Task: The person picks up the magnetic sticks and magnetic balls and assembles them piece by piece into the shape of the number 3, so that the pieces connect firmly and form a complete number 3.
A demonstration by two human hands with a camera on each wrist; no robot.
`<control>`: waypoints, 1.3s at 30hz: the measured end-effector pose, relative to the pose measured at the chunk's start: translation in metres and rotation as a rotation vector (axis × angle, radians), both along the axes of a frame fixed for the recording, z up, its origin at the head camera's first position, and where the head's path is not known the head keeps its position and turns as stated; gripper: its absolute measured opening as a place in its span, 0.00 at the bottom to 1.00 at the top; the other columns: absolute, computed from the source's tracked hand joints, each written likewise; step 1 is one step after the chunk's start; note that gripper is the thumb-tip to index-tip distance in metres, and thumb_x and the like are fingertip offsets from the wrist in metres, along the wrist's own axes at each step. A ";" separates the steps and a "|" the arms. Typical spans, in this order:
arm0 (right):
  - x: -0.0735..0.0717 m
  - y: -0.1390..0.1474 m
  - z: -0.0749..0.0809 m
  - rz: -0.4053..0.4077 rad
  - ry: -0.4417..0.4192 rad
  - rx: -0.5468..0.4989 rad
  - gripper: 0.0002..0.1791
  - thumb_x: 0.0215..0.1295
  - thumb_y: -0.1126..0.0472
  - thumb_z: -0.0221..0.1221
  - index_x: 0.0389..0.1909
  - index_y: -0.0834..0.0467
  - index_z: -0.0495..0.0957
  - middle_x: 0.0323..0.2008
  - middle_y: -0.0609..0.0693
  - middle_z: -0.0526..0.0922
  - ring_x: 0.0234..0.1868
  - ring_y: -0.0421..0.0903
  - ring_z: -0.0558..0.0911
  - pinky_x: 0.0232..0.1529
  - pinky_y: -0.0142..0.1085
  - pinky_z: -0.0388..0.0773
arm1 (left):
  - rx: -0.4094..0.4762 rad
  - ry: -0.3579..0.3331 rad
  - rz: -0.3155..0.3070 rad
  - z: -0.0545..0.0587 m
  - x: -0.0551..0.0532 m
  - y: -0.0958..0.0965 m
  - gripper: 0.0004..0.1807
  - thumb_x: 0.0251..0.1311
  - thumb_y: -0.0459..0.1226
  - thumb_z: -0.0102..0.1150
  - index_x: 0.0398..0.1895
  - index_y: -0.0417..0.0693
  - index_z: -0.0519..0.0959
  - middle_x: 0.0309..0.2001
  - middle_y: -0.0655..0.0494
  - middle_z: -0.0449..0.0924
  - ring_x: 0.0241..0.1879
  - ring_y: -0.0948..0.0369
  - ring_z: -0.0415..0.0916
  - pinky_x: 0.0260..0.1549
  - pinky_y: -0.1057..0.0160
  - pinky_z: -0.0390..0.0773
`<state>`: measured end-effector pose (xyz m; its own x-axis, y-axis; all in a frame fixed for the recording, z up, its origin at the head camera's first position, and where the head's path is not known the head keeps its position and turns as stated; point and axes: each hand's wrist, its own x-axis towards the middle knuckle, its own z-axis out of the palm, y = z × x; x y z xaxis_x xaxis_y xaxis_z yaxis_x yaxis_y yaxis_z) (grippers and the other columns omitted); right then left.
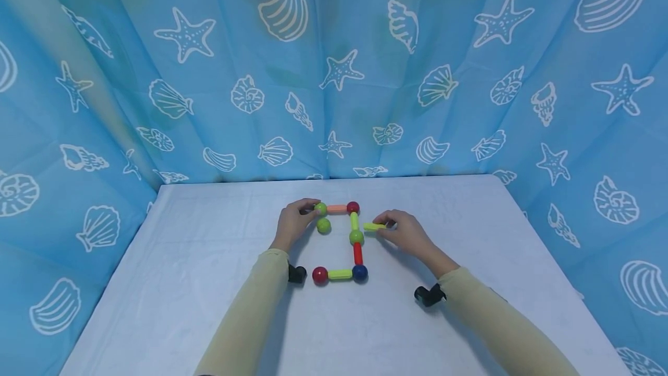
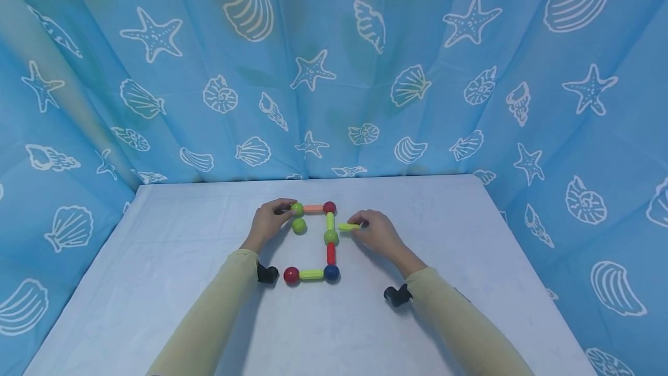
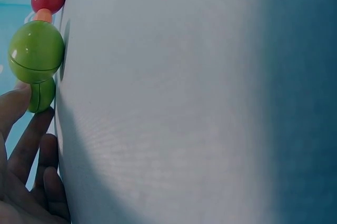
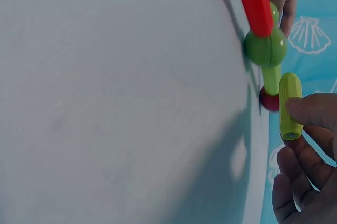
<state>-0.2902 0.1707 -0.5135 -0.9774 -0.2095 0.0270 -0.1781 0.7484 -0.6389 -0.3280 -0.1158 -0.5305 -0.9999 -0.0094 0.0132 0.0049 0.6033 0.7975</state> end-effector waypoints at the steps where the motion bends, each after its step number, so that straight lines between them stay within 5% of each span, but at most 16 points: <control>1: 0.000 -0.002 0.002 0.009 0.003 -0.004 0.12 0.66 0.62 0.67 0.49 0.52 0.84 0.46 0.47 0.84 0.48 0.48 0.79 0.49 0.43 0.80 | 0.001 0.000 0.000 0.000 0.000 0.000 0.18 0.67 0.43 0.66 0.59 0.57 0.83 0.54 0.54 0.84 0.56 0.54 0.78 0.59 0.52 0.75; 18: 0.000 -0.048 0.012 0.054 -0.022 -0.010 0.11 0.63 0.57 0.70 0.46 0.45 0.85 0.44 0.43 0.82 0.46 0.46 0.75 0.40 0.37 0.77 | -0.006 0.000 0.000 0.000 0.001 0.000 0.17 0.67 0.43 0.65 0.59 0.58 0.83 0.54 0.55 0.84 0.56 0.55 0.78 0.59 0.53 0.75; 39: 0.000 -0.074 0.002 0.171 0.008 -0.019 0.10 0.62 0.58 0.71 0.45 0.48 0.87 0.38 0.40 0.82 0.41 0.44 0.73 0.40 0.37 0.76 | -0.012 -0.021 0.003 0.000 -0.002 0.001 0.17 0.67 0.43 0.66 0.59 0.58 0.83 0.54 0.55 0.84 0.56 0.54 0.78 0.60 0.52 0.75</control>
<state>-0.2904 0.0970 -0.5113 -0.9272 -0.3725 0.0397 -0.3069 0.6945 -0.6507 -0.3295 -0.1150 -0.5304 -0.9999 -0.0119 -0.0079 -0.0135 0.6128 0.7901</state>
